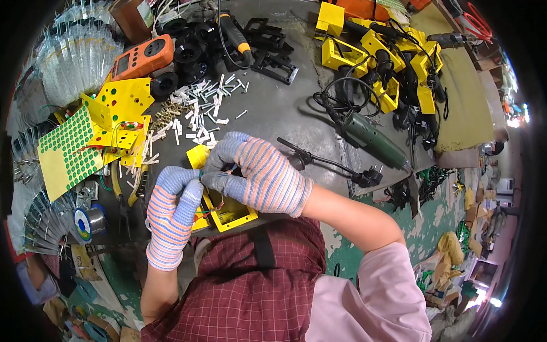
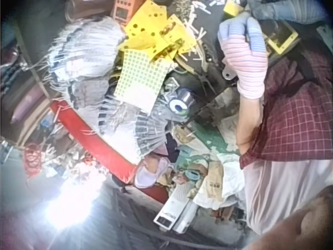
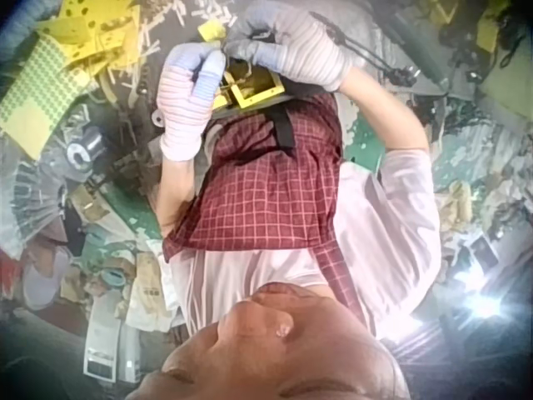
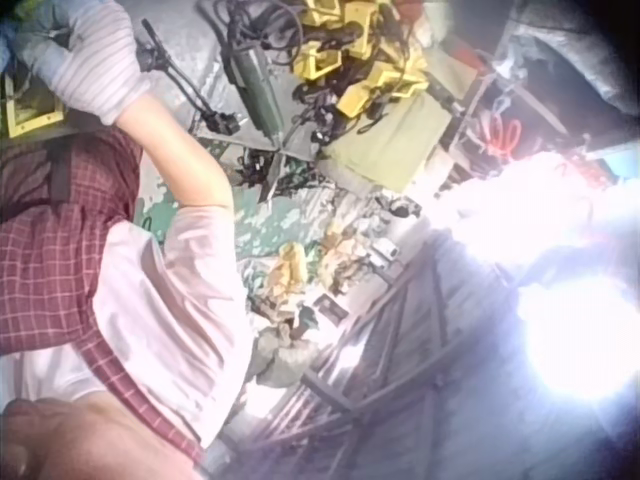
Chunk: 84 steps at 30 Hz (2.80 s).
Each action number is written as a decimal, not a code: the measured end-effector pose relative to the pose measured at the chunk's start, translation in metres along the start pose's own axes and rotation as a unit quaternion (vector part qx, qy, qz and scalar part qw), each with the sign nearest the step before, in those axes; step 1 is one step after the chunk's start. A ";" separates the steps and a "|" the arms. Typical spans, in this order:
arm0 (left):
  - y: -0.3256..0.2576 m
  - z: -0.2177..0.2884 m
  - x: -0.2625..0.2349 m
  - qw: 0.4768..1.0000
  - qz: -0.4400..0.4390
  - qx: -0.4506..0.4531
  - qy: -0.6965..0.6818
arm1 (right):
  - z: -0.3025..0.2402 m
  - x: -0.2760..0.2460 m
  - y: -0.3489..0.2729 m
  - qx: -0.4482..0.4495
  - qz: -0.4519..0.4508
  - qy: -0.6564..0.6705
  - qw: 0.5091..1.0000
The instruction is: Assembling and soldering components inside a yellow plastic electronic housing.
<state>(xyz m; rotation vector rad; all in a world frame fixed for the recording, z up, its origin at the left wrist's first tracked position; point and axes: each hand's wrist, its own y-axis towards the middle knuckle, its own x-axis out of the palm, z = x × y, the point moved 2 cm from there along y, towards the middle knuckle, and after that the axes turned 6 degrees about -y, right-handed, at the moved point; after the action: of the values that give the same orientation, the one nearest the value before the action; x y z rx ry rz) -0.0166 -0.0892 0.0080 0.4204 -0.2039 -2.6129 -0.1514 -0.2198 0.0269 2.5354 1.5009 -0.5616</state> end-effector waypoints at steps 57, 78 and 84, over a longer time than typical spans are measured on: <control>-0.020 -0.012 0.016 0.995 0.088 -0.055 0.005 | 0.004 -0.001 -0.009 0.002 0.092 0.224 0.970; -0.022 -0.016 0.015 0.994 0.094 -0.058 -0.013 | -0.005 -0.022 -0.014 0.179 -0.109 0.394 0.895; -0.021 -0.016 0.018 0.991 0.096 -0.076 -0.052 | 0.016 -0.017 -0.010 0.155 -0.124 0.373 0.906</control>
<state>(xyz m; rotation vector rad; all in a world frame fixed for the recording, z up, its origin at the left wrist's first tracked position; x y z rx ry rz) -0.0356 -0.0805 -0.0158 0.2013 -0.0751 -2.4406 -0.1710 -0.2333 0.0196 3.0144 2.1329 0.2275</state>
